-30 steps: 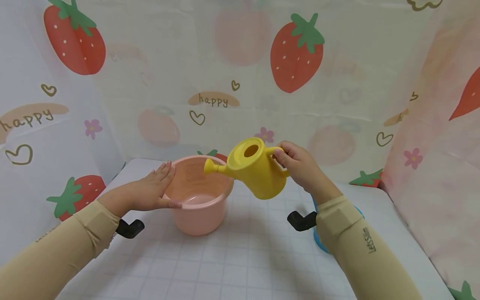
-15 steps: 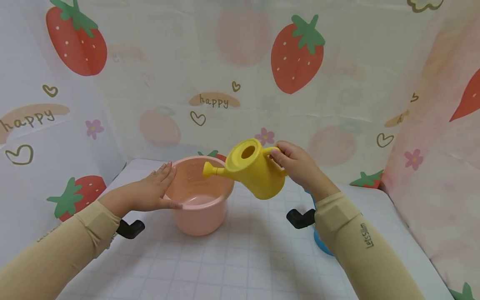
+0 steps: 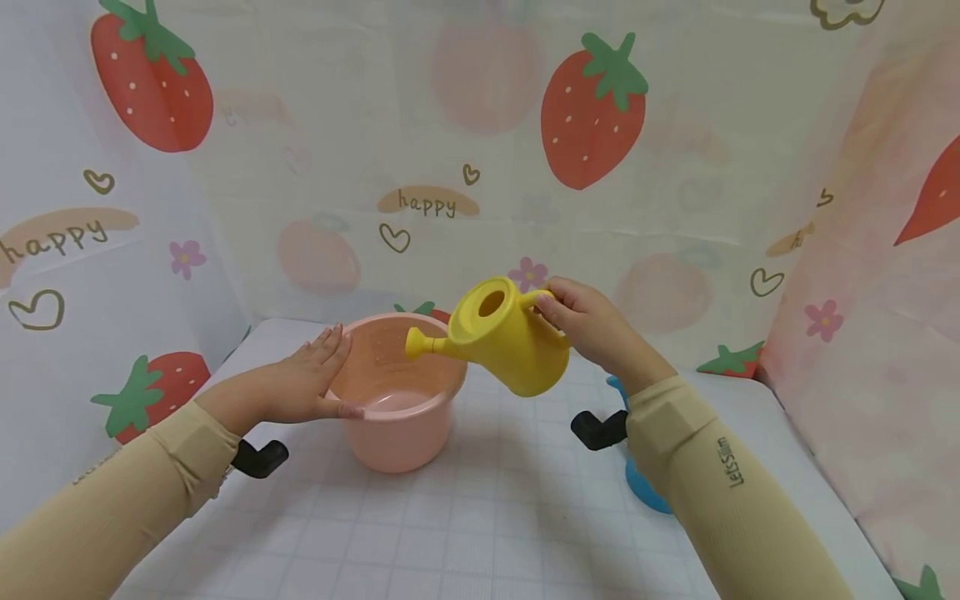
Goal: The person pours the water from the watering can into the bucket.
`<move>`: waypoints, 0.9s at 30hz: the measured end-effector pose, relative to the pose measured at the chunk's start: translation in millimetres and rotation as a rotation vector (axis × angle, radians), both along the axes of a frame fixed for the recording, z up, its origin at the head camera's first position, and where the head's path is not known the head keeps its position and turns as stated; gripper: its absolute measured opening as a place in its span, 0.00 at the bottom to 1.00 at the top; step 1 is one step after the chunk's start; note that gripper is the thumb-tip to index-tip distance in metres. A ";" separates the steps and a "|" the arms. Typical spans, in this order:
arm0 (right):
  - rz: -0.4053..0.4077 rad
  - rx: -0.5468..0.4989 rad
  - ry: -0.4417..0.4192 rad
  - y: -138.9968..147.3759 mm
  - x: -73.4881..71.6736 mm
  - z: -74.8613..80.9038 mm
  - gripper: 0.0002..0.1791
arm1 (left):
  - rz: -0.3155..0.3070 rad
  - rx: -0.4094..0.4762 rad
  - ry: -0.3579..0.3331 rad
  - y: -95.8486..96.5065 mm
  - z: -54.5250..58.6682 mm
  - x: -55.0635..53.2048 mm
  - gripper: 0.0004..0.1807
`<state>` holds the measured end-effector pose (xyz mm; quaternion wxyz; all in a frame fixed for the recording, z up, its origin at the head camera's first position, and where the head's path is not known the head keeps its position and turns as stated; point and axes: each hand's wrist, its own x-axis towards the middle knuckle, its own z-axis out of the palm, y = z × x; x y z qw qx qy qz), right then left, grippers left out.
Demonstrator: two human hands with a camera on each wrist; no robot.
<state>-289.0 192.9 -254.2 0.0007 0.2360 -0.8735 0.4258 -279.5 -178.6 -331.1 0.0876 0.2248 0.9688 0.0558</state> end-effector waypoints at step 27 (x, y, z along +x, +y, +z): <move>-0.007 0.077 -0.015 -2.4 0.2 10.4 0.18 | -0.012 0.007 0.008 0.0 1.2 2.3 0.68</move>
